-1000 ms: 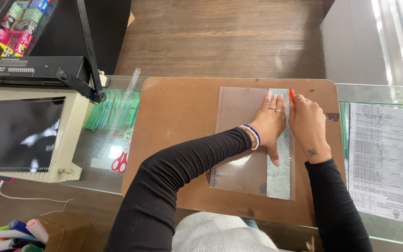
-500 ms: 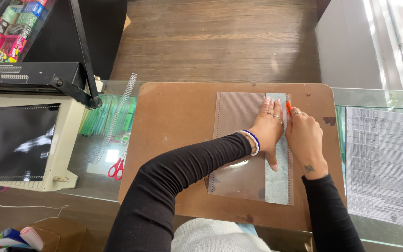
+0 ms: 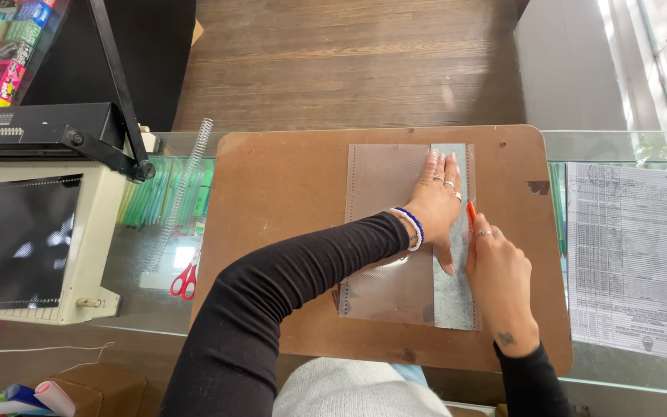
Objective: The person uses a utility knife and a metal ruler to cut a transparent plastic sheet on a brown cutting board. They trim the edges of the sheet, discard the cut-off strips into a trash bin, and then continue cutting the remaining sheet.
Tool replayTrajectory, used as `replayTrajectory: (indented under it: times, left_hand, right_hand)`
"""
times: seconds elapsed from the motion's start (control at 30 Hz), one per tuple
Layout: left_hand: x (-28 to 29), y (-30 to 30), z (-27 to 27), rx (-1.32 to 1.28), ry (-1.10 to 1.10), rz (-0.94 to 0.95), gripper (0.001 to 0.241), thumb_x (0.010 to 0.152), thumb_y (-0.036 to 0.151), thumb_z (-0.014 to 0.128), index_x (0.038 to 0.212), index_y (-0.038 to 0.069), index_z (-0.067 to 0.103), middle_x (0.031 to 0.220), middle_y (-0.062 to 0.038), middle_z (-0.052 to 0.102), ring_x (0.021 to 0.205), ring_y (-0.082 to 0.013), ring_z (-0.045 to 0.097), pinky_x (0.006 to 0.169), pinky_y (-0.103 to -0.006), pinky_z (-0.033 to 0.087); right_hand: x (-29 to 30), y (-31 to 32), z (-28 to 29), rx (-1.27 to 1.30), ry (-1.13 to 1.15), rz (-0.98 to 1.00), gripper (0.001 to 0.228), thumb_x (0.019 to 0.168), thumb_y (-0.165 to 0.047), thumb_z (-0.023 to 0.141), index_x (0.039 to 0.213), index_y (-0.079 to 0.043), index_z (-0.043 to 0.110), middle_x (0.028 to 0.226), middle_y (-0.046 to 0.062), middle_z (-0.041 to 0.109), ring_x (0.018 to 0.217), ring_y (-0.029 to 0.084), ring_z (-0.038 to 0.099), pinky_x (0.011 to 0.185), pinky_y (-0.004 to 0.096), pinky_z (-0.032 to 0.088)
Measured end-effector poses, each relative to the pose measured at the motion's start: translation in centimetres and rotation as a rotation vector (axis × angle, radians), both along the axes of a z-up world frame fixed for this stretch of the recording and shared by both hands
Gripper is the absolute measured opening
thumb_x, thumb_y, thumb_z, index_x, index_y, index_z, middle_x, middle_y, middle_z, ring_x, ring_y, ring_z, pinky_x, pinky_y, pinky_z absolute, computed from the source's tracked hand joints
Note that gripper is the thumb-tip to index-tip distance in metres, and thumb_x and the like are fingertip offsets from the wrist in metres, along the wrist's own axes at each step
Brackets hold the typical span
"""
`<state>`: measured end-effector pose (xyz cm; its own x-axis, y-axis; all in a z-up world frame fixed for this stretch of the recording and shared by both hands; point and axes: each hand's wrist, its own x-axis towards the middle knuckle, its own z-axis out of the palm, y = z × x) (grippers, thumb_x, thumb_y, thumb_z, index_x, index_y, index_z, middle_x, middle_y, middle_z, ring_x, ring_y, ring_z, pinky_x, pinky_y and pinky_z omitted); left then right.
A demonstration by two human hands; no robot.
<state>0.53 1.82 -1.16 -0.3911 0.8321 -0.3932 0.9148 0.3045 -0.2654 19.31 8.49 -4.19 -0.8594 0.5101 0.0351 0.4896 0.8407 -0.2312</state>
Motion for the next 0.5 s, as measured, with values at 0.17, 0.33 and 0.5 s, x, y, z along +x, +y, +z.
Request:
replayTrajectory:
  times: [0.17,0.33,0.5]
  left_hand:
    - [-0.3,0.9,-1.4,-0.063,0.048,-0.004,0.237,0.04,0.145,0.084,0.195,-0.019,0.013,0.201,-0.056,0.008,0.191,-0.0693,0.004,0.147,-0.0874,-0.002]
    - [-0.4,0.8,-1.2,-0.069,0.055,-0.04,0.23,0.043,0.146,0.081,0.195,-0.016,0.021,0.203,-0.05,0.016,0.192,-0.0642,0.004,0.145,-0.0919,-0.001]
    - [-0.4,0.7,-1.1,-0.068,0.068,-0.049,0.227,0.043,0.147,0.079,0.196,-0.012,0.025,0.206,-0.045,0.017,0.193,-0.0629,0.005,0.143,-0.095,-0.004]
  right_hand:
    - [4.6,-1.3,-1.1,0.055,-0.022,0.047,0.057,0.13,-0.027,0.057,0.185,-0.012,0.065,0.124,0.01,0.085,0.074,0.057,0.084,0.056,0.066,0.06]
    - [8.2,-3.3,-1.5,0.091,-0.082,0.022,0.064,0.128,-0.028,0.059,0.191,-0.016,0.061,0.131,0.003,0.086,0.071,0.05,0.087,0.056,0.062,0.065]
    - [11.9,-5.3,-1.2,0.062,-0.132,-0.004,0.064,0.128,-0.03,0.059,0.19,-0.017,0.059,0.134,0.0,0.086,0.066,0.049,0.086,0.056,0.059,0.065]
